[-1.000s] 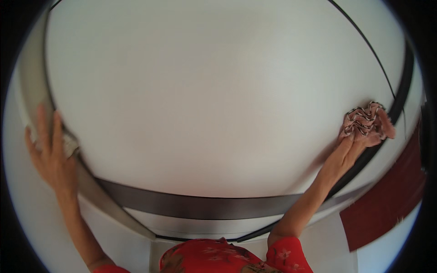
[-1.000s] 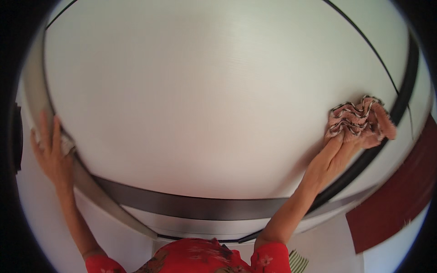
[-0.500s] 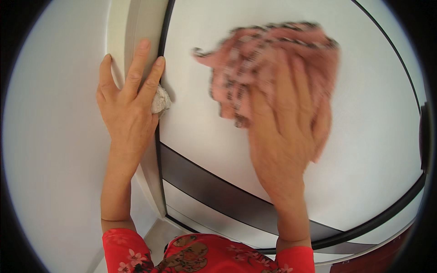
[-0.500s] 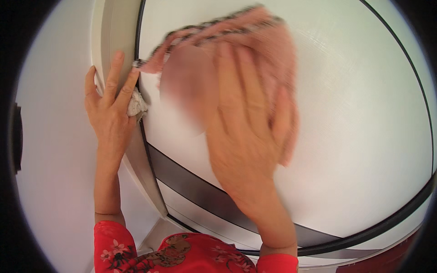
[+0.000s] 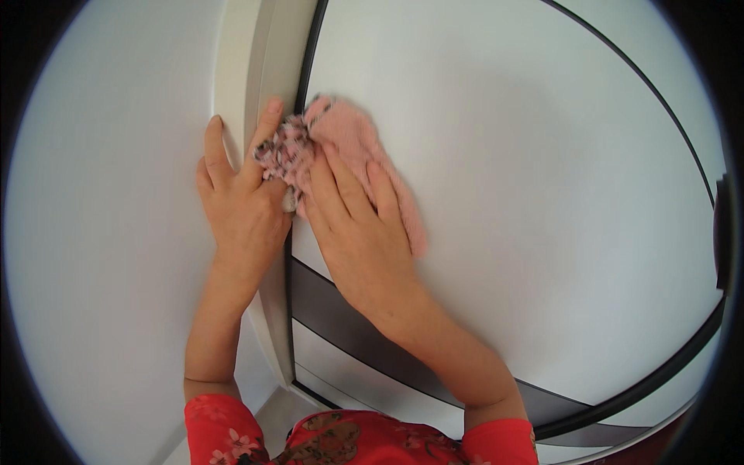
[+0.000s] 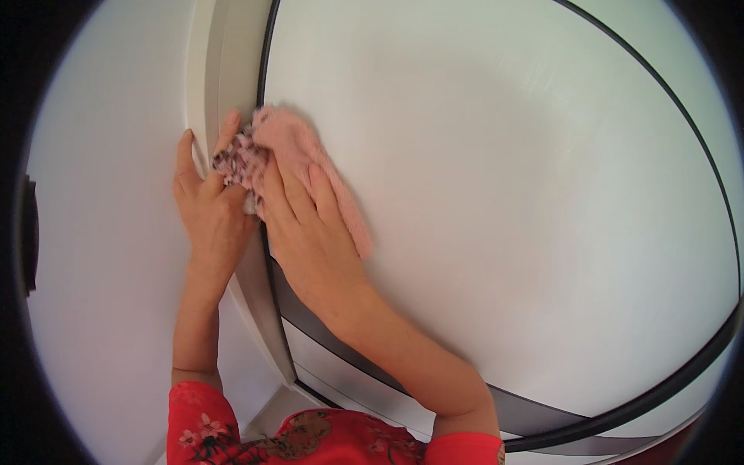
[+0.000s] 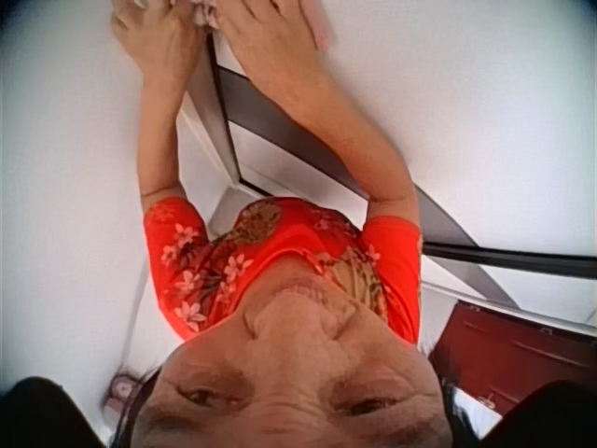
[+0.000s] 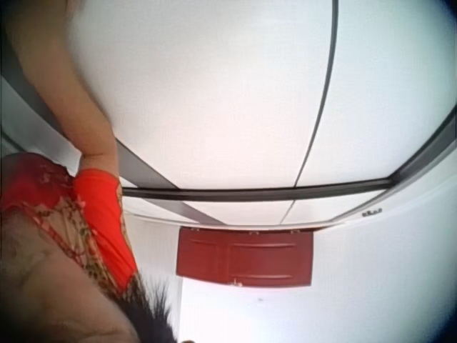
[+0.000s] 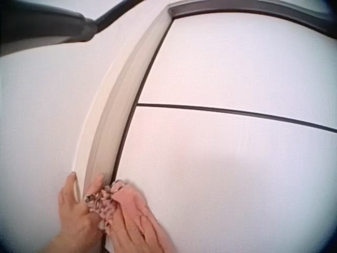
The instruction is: The person wipes a white table surface with a cloth, moving a stack of folded blankets to reach the entire area. They then proceed to wipe the front surface of a white wardrobe with dark horizontal stripes.
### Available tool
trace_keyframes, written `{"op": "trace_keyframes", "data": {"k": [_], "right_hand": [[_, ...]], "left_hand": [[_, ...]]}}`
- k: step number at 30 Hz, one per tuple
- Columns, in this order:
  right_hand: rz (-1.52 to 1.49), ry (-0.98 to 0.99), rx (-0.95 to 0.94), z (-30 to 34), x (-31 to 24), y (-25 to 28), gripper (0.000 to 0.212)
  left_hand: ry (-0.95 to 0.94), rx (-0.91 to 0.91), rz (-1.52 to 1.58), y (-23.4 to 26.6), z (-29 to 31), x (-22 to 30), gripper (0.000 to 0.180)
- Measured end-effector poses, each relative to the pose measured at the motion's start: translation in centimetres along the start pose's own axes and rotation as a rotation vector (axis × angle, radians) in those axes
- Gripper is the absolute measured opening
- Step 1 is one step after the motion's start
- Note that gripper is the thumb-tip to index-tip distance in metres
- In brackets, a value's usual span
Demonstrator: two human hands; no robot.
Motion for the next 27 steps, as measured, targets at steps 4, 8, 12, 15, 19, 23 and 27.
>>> {"op": "trace_keyframes", "data": {"k": [4, 8, 12, 15, 19, 23, 27], "right_hand": [[-0.039, 0.066, -0.119, 2.8, -1.3, 0.6, 0.034], [-0.083, 0.186, -0.130, 3.6, -0.8, 0.9, 0.034], [-0.205, 0.193, -0.041, -0.3, 1.9, 1.7, 0.028], [-0.103, 0.320, 0.096, -4.0, 4.6, 2.1, 0.024], [-0.040, 0.367, 0.278, -11.2, 9.1, 2.3, 0.018], [0.308, 0.221, 0.226, -13.9, 9.4, 4.1, 0.038], [0.191, 0.187, 0.380, -9.5, 6.2, 0.7, 0.022]], "left_hand": [[-0.001, 0.020, -0.008, 0.0, 0.0, -0.1, 0.035], [-0.007, -0.018, -0.003, 0.1, 0.3, 0.0, 0.039], [-0.029, -0.011, -0.029, -0.3, 0.5, -0.3, 0.041], [-0.033, -0.043, -0.046, -0.2, 0.7, -0.5, 0.043], [-0.009, -0.037, 0.015, -0.5, 0.7, -0.1, 0.042], [0.014, -0.025, 0.044, -0.1, 0.5, 0.1, 0.041], [-0.003, -0.015, 0.025, -0.2, 1.0, -0.6, 0.039]]}}
Point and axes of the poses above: each hand's wrist, its own z-axis away from the middle knuckle, its own y-axis out of the back of the hand, x = y × z, the point moved 5 cm from there along -z, towards the middle knuckle, and after that the axes turned 9 degrees about x, right-handed, at the moved point
